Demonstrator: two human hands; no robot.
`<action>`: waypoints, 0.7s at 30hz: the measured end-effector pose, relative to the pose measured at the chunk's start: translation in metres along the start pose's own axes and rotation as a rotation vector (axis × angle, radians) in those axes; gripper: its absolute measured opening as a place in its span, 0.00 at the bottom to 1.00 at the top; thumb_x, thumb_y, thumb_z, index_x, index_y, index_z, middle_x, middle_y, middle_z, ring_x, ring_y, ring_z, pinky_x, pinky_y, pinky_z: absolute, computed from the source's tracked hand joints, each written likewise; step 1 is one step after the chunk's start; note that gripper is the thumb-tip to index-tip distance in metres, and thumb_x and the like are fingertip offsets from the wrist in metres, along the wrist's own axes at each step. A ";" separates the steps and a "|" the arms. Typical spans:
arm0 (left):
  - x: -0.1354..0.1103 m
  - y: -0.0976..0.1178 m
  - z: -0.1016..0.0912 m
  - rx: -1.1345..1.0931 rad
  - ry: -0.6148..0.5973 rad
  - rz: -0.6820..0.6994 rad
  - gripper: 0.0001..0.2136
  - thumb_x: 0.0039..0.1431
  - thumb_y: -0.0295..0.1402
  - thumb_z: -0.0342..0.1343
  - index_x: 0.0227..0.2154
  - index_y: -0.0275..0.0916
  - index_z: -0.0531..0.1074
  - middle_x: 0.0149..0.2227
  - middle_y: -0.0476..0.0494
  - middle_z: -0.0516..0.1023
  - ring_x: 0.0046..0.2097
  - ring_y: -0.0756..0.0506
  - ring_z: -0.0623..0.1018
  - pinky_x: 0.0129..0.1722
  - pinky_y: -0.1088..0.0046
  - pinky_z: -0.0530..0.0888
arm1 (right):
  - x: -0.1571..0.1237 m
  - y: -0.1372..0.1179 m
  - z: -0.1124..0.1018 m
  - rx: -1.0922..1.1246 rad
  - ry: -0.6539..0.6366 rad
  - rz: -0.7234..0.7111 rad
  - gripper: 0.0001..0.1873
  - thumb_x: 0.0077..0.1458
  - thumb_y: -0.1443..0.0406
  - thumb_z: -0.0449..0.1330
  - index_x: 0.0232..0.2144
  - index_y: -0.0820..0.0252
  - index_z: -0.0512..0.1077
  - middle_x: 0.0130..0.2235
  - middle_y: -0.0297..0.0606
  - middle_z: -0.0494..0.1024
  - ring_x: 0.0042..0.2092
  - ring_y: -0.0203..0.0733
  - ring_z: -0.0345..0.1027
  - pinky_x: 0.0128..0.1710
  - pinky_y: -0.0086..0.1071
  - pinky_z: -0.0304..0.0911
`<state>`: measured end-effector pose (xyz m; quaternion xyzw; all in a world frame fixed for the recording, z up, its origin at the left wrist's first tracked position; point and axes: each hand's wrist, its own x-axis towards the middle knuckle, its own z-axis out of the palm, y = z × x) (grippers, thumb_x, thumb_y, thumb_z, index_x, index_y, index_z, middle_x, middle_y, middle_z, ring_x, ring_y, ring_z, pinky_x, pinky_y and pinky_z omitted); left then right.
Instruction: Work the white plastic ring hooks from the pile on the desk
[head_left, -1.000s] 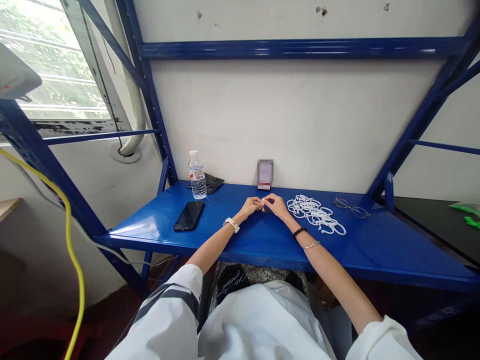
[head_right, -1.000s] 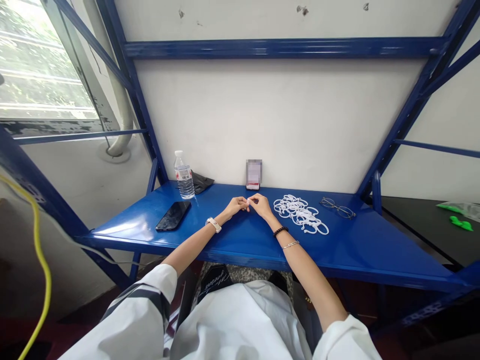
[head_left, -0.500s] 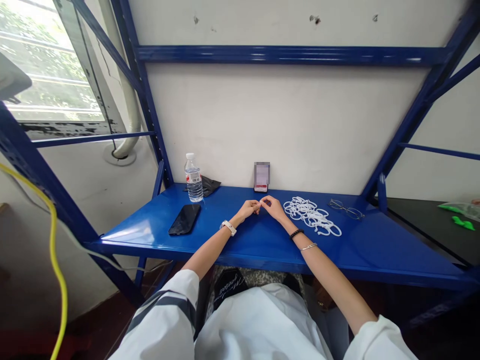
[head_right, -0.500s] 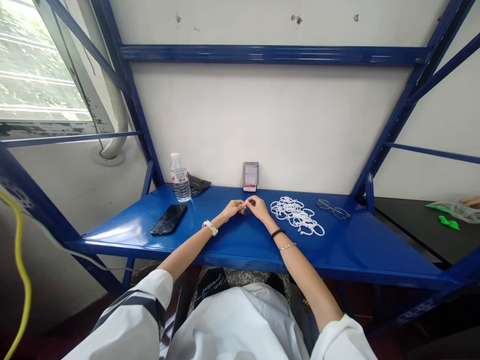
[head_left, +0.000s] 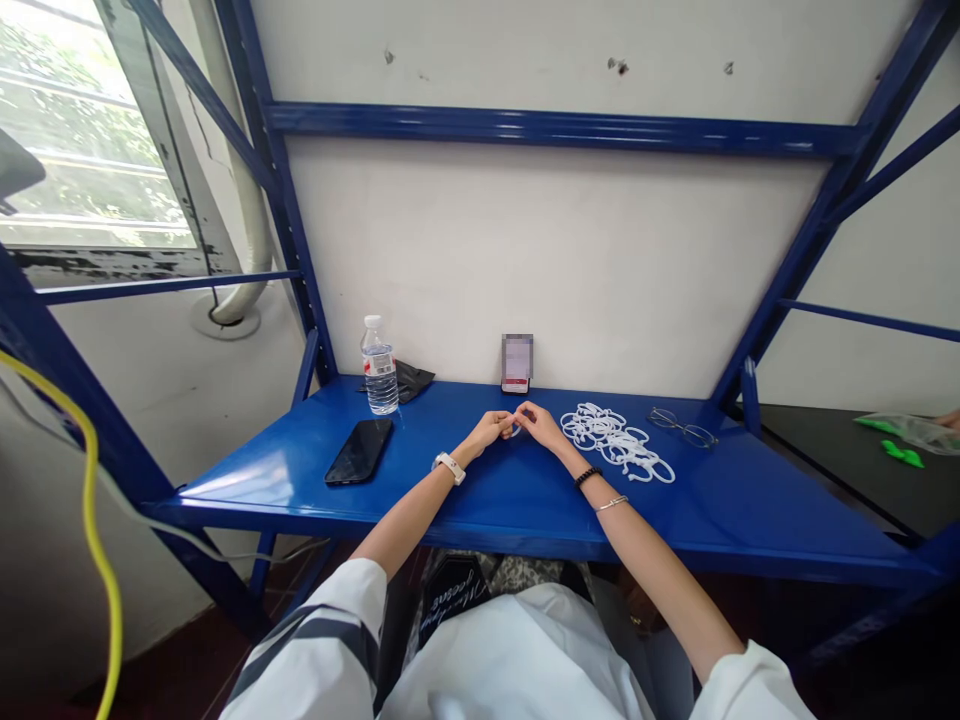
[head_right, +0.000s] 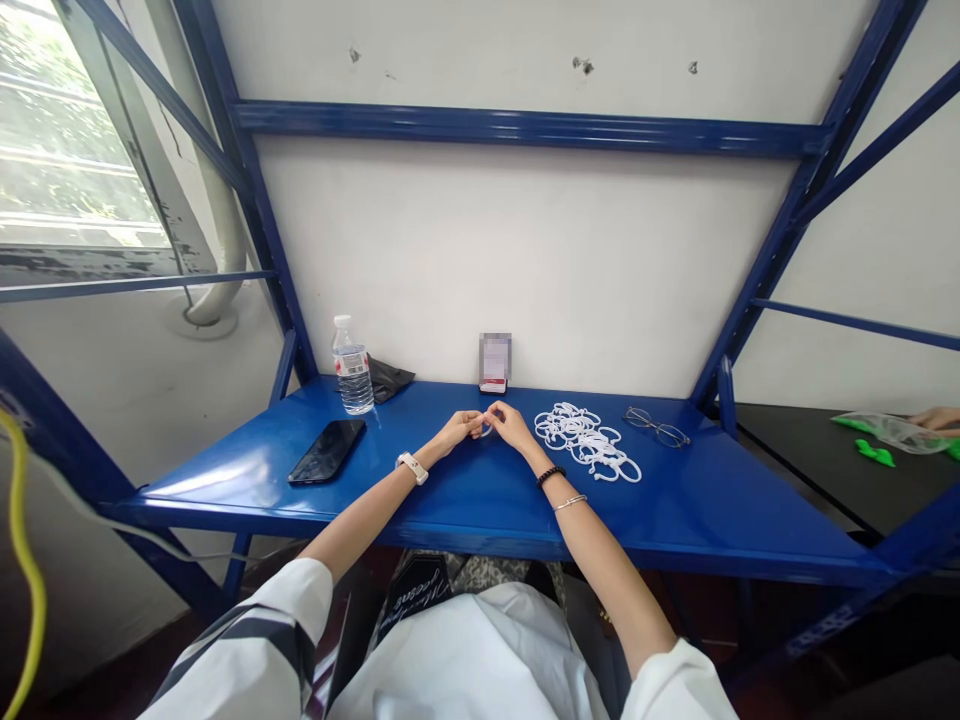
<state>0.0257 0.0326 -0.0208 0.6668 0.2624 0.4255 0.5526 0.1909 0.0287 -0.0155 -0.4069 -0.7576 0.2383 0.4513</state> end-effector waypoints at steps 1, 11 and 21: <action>0.000 0.000 0.000 0.000 0.002 -0.001 0.26 0.45 0.57 0.59 0.25 0.33 0.68 0.18 0.55 0.60 0.22 0.54 0.60 0.27 0.74 0.59 | 0.000 0.000 0.000 -0.002 -0.008 -0.006 0.14 0.55 0.53 0.55 0.29 0.57 0.66 0.29 0.33 0.74 0.31 0.40 0.67 0.32 0.32 0.62; 0.002 -0.002 0.000 -0.042 0.055 -0.004 0.27 0.43 0.58 0.59 0.24 0.35 0.65 0.18 0.55 0.61 0.22 0.54 0.60 0.27 0.74 0.59 | 0.002 0.000 0.004 0.089 0.079 0.075 0.18 0.52 0.49 0.57 0.28 0.59 0.68 0.30 0.35 0.75 0.26 0.37 0.66 0.30 0.32 0.64; 0.002 0.000 0.000 -0.038 0.076 -0.040 0.26 0.43 0.56 0.61 0.27 0.33 0.69 0.19 0.52 0.66 0.23 0.53 0.65 0.27 0.75 0.62 | 0.003 0.000 0.002 0.154 0.168 0.109 0.18 0.47 0.51 0.63 0.25 0.61 0.73 0.29 0.43 0.79 0.33 0.47 0.75 0.38 0.39 0.69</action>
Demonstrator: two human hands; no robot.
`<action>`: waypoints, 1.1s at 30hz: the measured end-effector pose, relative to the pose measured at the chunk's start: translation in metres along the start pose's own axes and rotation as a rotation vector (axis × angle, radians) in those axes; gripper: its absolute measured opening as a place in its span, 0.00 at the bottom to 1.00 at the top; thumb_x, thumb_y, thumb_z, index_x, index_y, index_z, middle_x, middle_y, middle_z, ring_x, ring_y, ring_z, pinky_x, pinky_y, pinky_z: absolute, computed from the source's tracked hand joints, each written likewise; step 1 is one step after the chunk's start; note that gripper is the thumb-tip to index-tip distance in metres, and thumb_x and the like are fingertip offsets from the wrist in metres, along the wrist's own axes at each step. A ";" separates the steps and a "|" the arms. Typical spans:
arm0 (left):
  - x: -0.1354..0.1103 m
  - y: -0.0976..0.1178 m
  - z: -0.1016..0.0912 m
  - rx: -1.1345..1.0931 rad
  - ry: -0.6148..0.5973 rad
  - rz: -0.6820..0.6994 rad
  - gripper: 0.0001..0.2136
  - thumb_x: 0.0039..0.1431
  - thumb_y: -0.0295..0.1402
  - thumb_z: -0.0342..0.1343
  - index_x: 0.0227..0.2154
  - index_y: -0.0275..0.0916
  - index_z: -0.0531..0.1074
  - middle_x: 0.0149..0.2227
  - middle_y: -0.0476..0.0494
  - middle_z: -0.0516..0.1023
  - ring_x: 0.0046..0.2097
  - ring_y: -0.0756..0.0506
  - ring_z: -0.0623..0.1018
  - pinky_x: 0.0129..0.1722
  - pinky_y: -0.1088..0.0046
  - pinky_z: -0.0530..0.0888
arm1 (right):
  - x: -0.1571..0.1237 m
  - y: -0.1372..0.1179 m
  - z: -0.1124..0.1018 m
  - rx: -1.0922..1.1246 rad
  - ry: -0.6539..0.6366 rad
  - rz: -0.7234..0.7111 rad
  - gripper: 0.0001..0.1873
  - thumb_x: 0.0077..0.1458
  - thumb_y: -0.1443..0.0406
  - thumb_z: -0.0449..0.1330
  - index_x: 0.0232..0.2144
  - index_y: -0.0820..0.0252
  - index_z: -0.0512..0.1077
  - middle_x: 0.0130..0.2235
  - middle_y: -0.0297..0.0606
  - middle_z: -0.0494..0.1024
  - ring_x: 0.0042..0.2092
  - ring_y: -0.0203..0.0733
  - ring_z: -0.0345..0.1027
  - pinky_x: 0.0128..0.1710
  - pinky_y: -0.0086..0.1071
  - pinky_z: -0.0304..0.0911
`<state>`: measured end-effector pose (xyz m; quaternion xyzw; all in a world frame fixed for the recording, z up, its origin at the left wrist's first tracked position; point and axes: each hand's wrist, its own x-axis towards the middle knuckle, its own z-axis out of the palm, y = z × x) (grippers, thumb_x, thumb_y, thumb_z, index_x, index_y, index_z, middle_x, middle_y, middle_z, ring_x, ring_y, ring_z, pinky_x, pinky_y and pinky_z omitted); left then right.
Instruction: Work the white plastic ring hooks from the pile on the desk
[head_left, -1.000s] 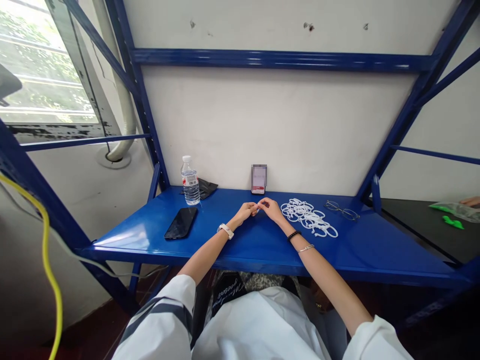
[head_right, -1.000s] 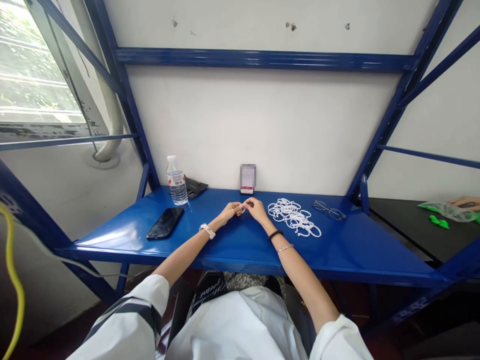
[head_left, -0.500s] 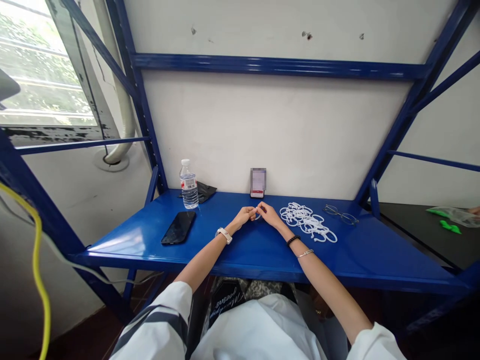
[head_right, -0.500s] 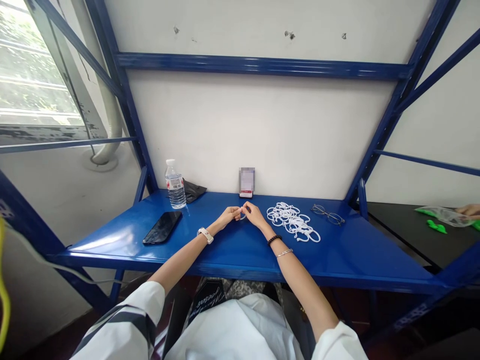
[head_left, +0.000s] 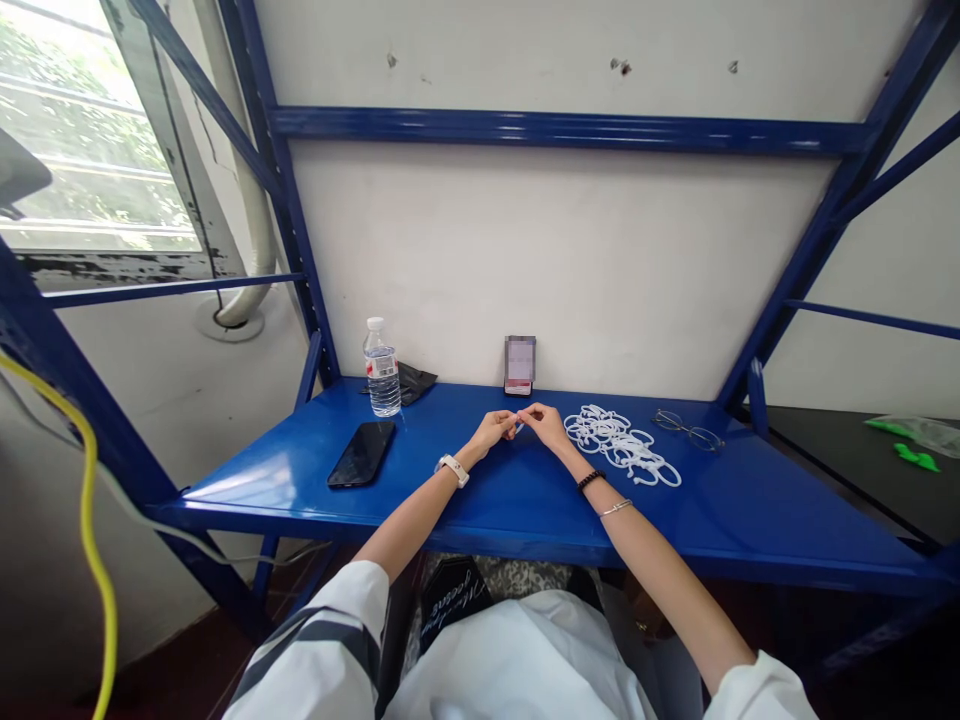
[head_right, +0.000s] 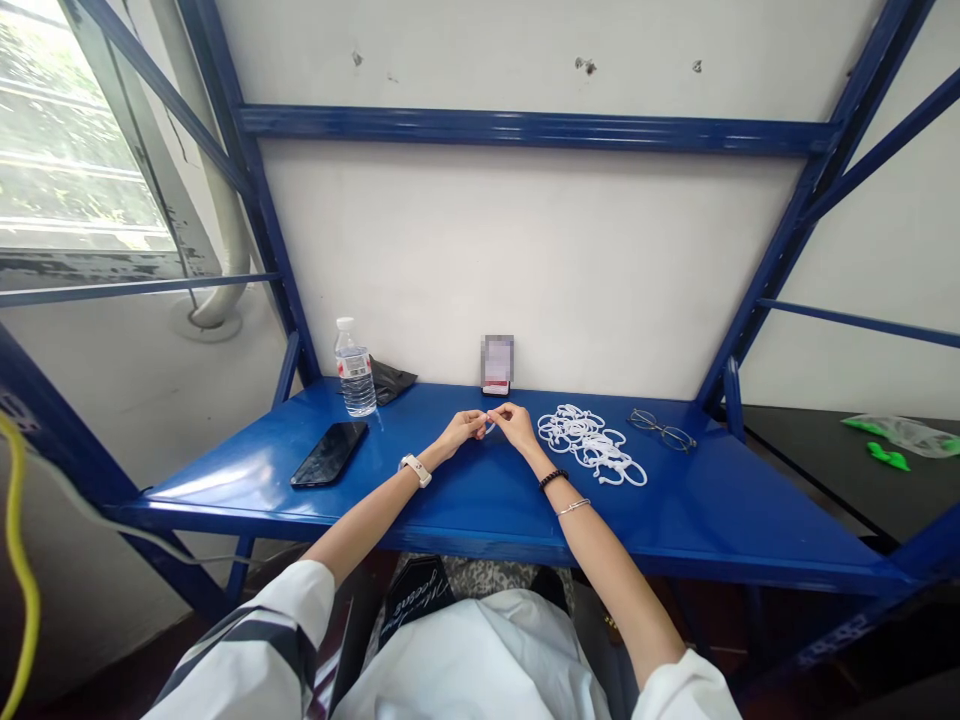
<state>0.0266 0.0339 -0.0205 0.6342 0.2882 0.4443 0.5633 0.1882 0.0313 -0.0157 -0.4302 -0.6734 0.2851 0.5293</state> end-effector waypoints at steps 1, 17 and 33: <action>0.000 0.000 0.000 0.003 0.003 -0.005 0.26 0.43 0.56 0.61 0.27 0.34 0.69 0.19 0.52 0.67 0.23 0.53 0.65 0.27 0.75 0.62 | 0.000 0.000 0.000 -0.003 0.000 -0.001 0.18 0.47 0.51 0.63 0.25 0.61 0.73 0.29 0.43 0.80 0.34 0.48 0.75 0.38 0.39 0.70; 0.000 -0.001 0.002 0.044 0.005 -0.036 0.22 0.44 0.50 0.62 0.27 0.35 0.67 0.18 0.53 0.67 0.22 0.54 0.66 0.26 0.75 0.61 | 0.003 0.001 0.000 -0.152 -0.058 -0.105 0.09 0.50 0.59 0.57 0.26 0.59 0.70 0.28 0.37 0.77 0.30 0.42 0.71 0.33 0.35 0.65; -0.002 0.003 0.000 -0.023 -0.056 0.001 0.26 0.43 0.55 0.62 0.27 0.33 0.68 0.18 0.55 0.62 0.22 0.54 0.63 0.27 0.74 0.60 | -0.001 -0.002 -0.003 -0.111 -0.162 -0.090 0.16 0.53 0.51 0.55 0.28 0.58 0.67 0.28 0.34 0.74 0.26 0.38 0.65 0.29 0.32 0.61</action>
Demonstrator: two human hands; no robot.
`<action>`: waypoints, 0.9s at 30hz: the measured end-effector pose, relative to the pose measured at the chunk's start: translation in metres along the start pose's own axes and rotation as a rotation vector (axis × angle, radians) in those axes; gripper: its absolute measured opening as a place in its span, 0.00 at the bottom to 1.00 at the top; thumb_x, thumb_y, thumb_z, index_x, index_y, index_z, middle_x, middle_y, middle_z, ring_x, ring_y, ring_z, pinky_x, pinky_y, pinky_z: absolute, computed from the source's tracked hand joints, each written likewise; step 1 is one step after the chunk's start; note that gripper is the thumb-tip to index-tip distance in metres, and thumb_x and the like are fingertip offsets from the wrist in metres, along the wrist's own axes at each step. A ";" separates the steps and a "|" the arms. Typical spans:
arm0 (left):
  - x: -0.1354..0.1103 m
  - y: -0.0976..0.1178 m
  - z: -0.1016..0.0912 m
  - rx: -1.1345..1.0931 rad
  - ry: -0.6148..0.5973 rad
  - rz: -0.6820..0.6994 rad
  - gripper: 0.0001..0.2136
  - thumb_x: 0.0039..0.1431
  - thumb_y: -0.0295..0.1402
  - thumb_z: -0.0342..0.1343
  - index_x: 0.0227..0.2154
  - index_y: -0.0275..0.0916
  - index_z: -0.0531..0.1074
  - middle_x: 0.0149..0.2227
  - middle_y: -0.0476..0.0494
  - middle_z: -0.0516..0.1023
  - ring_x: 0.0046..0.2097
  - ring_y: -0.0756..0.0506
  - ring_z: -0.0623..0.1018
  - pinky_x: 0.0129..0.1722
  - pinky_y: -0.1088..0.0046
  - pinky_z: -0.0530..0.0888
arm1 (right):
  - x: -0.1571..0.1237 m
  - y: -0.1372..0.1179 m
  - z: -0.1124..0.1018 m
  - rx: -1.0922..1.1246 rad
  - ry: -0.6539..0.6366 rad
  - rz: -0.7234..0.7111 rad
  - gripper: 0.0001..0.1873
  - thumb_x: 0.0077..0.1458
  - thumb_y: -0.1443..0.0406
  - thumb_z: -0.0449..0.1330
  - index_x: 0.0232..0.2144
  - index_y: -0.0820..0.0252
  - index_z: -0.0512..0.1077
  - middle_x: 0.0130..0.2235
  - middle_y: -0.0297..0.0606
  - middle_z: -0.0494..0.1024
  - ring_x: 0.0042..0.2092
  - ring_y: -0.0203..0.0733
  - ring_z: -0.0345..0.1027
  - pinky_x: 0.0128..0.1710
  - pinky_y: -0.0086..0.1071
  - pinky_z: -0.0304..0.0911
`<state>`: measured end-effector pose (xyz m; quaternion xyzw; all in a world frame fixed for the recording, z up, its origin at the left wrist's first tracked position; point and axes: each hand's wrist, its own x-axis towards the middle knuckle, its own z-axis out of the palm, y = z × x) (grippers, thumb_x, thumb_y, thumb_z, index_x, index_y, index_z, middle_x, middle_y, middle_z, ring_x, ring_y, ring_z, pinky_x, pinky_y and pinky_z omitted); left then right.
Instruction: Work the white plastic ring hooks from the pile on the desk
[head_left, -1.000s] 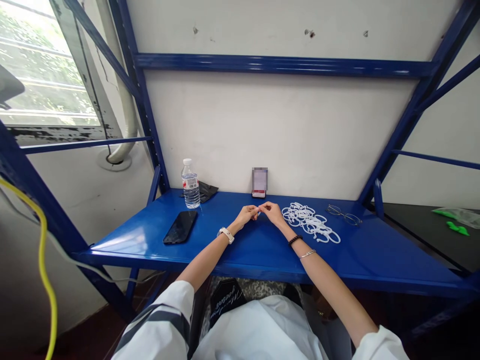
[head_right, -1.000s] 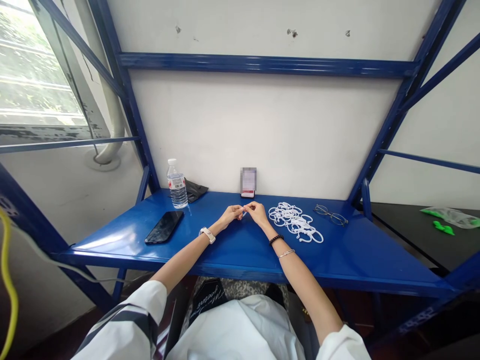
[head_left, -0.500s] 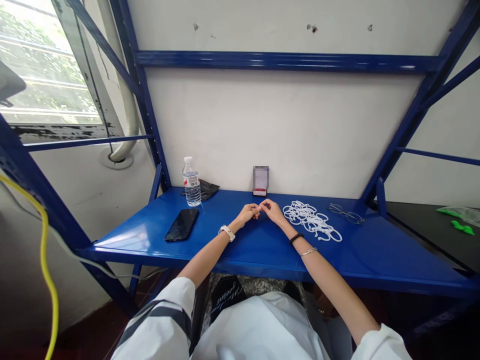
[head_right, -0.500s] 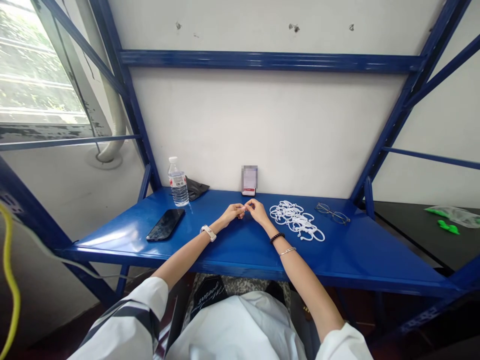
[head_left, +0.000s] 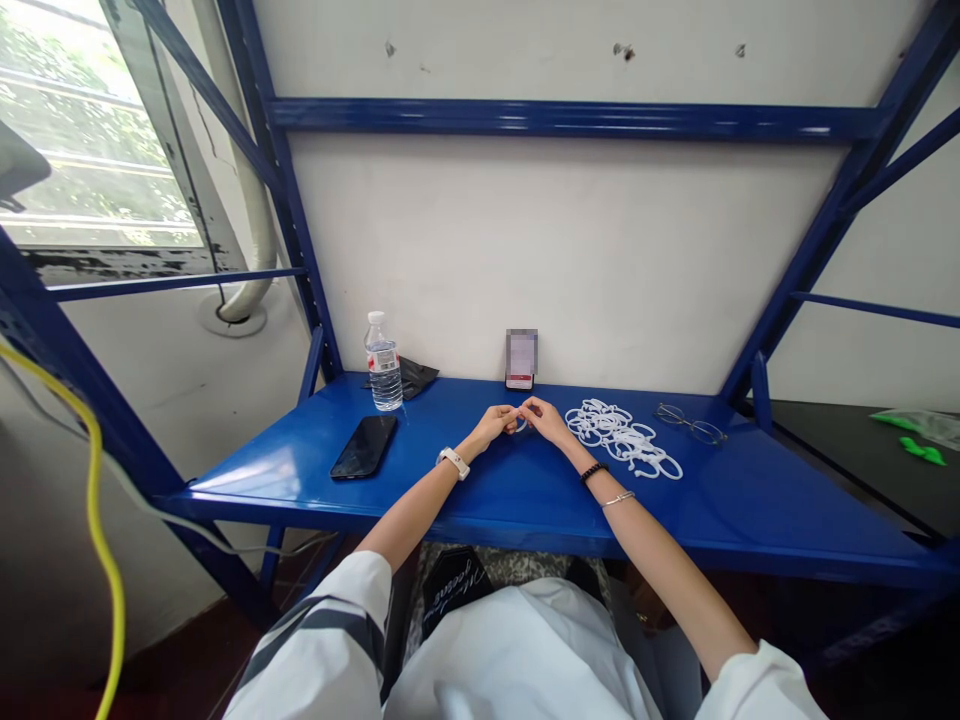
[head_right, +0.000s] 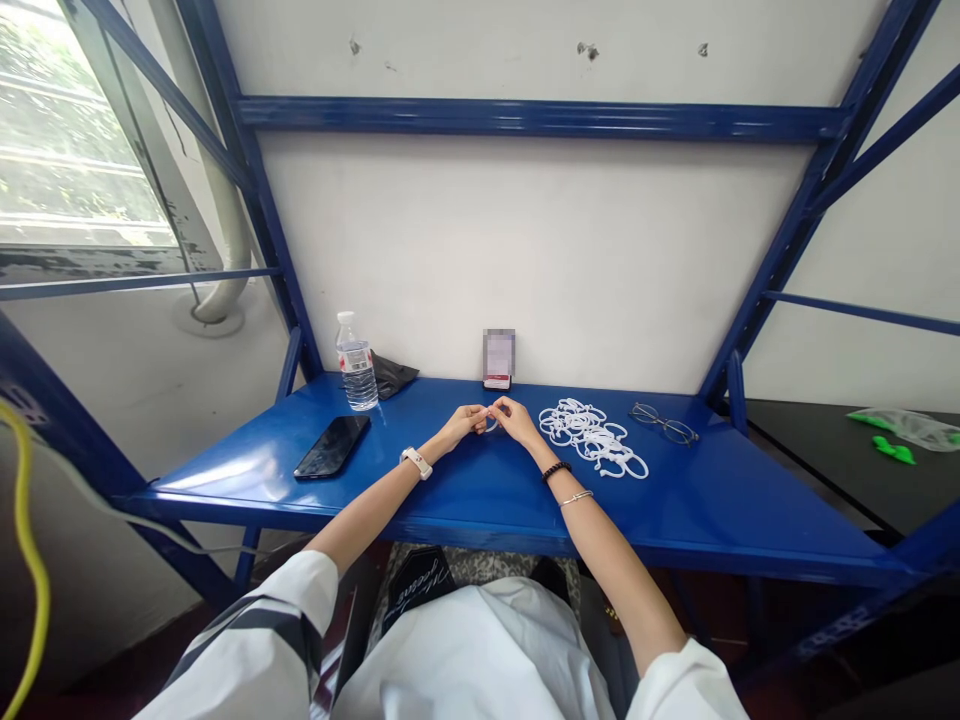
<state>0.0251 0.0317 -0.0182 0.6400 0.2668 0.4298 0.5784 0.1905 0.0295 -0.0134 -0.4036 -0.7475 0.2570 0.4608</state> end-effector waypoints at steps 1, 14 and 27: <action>0.000 0.000 0.000 0.004 0.001 0.006 0.26 0.44 0.55 0.62 0.27 0.33 0.67 0.18 0.55 0.62 0.22 0.54 0.63 0.27 0.74 0.60 | -0.001 -0.001 0.000 0.000 0.000 -0.001 0.16 0.54 0.51 0.55 0.28 0.58 0.67 0.28 0.34 0.74 0.26 0.38 0.65 0.29 0.32 0.61; 0.003 -0.003 -0.001 0.010 0.075 0.011 0.25 0.46 0.56 0.59 0.23 0.34 0.66 0.19 0.53 0.63 0.23 0.54 0.64 0.27 0.74 0.62 | -0.004 -0.004 0.006 0.111 0.136 0.094 0.15 0.49 0.53 0.61 0.28 0.60 0.72 0.31 0.40 0.78 0.33 0.44 0.73 0.36 0.36 0.67; 0.001 0.000 0.001 0.097 0.068 -0.018 0.24 0.45 0.55 0.60 0.24 0.34 0.69 0.20 0.50 0.68 0.24 0.52 0.68 0.27 0.75 0.63 | -0.002 -0.005 0.004 0.057 0.115 0.028 0.11 0.51 0.60 0.59 0.29 0.61 0.76 0.35 0.43 0.80 0.38 0.48 0.74 0.42 0.40 0.67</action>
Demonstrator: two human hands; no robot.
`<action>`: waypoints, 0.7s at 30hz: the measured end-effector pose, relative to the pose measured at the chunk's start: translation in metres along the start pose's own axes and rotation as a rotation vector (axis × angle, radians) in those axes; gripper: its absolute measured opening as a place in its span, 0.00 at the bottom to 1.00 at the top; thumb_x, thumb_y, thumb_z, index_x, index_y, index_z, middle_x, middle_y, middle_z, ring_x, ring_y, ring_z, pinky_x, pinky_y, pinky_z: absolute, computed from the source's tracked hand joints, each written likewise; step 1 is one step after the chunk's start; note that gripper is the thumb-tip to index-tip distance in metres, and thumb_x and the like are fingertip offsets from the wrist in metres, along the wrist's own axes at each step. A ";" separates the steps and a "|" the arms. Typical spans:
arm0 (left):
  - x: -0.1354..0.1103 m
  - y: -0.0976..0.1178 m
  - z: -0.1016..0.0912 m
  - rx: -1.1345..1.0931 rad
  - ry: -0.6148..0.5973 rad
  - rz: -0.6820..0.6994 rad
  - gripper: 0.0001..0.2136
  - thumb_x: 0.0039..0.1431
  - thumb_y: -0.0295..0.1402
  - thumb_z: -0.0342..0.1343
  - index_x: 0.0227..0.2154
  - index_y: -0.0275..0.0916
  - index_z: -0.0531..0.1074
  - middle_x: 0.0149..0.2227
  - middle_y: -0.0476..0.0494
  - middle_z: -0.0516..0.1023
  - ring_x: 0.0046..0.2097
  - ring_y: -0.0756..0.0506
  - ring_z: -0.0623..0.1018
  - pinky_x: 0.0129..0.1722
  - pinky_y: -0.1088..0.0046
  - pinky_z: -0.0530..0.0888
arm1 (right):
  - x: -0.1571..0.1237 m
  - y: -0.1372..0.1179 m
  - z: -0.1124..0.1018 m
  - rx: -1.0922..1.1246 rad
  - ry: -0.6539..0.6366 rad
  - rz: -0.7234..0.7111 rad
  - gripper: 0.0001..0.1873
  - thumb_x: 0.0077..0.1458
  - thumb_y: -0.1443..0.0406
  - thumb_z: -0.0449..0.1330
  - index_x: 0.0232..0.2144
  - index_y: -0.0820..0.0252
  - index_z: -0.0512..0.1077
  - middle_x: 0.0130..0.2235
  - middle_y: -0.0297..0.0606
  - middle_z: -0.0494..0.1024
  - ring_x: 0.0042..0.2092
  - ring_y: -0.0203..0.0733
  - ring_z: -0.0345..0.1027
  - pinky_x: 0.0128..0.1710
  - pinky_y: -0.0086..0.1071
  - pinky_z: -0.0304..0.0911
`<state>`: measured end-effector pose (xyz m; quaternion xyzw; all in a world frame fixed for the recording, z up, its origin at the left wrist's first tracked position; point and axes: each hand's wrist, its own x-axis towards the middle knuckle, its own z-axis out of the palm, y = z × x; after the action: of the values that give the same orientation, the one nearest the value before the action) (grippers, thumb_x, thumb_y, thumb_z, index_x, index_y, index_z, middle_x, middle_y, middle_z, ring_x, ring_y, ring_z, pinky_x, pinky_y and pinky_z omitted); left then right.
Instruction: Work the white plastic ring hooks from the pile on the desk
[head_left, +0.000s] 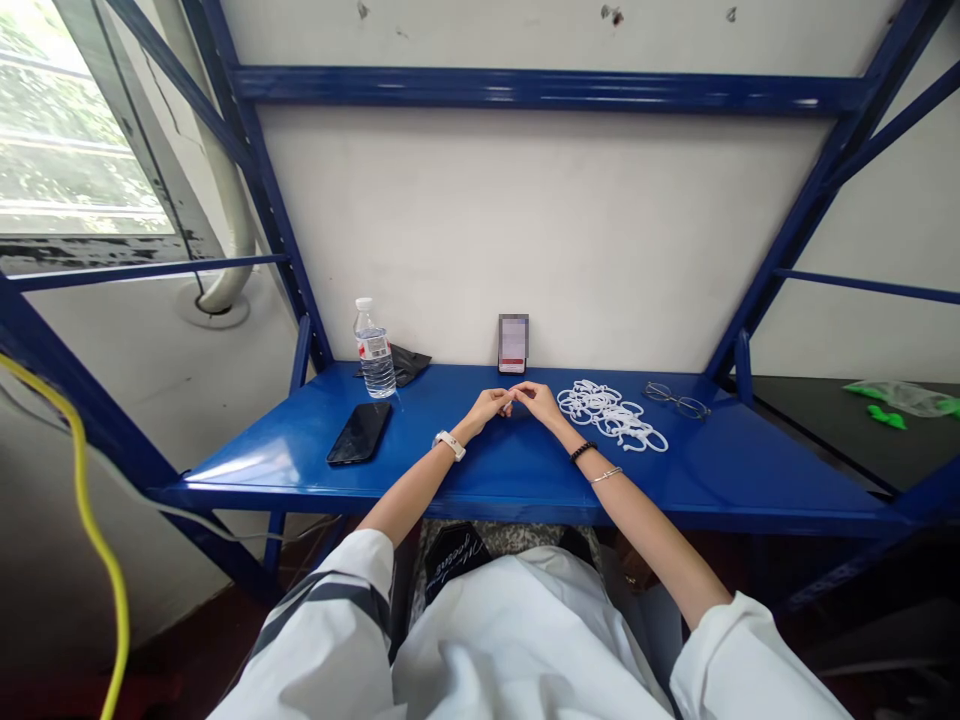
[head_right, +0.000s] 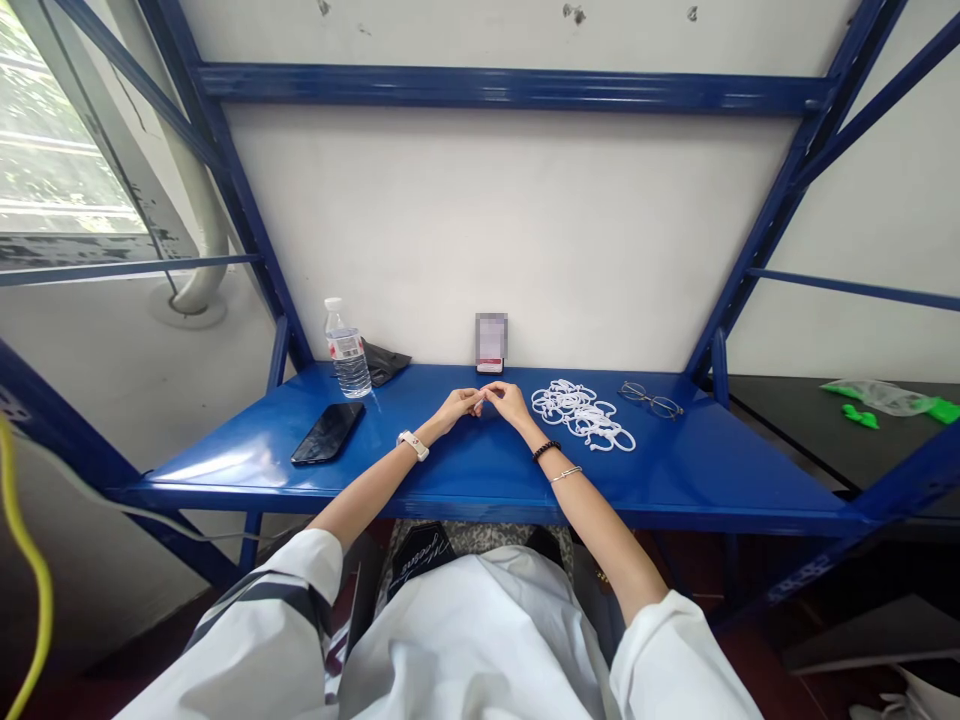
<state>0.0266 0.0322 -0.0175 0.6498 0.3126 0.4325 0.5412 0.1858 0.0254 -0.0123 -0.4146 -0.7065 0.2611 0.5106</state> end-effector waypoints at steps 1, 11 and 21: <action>0.000 0.001 0.000 -0.019 0.012 -0.004 0.24 0.44 0.55 0.61 0.24 0.34 0.68 0.19 0.51 0.67 0.23 0.53 0.67 0.27 0.74 0.63 | 0.000 0.000 0.001 0.018 -0.012 -0.012 0.12 0.51 0.59 0.59 0.30 0.61 0.76 0.35 0.43 0.80 0.39 0.48 0.74 0.43 0.40 0.67; -0.001 0.001 0.001 -0.057 0.031 -0.013 0.26 0.45 0.57 0.59 0.24 0.33 0.72 0.17 0.53 0.61 0.22 0.54 0.63 0.26 0.74 0.61 | 0.001 0.005 0.003 0.046 -0.004 -0.035 0.14 0.50 0.55 0.61 0.26 0.60 0.74 0.28 0.41 0.79 0.33 0.47 0.74 0.37 0.39 0.68; -0.002 0.002 0.002 0.029 0.012 0.014 0.22 0.43 0.51 0.64 0.30 0.34 0.75 0.24 0.46 0.74 0.28 0.51 0.71 0.30 0.74 0.64 | 0.002 0.001 0.002 -0.061 0.060 0.004 0.10 0.52 0.67 0.56 0.31 0.61 0.78 0.31 0.39 0.80 0.34 0.44 0.74 0.39 0.36 0.68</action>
<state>0.0274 0.0294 -0.0157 0.6573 0.3175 0.4355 0.5268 0.1833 0.0276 -0.0125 -0.4390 -0.6976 0.2278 0.5184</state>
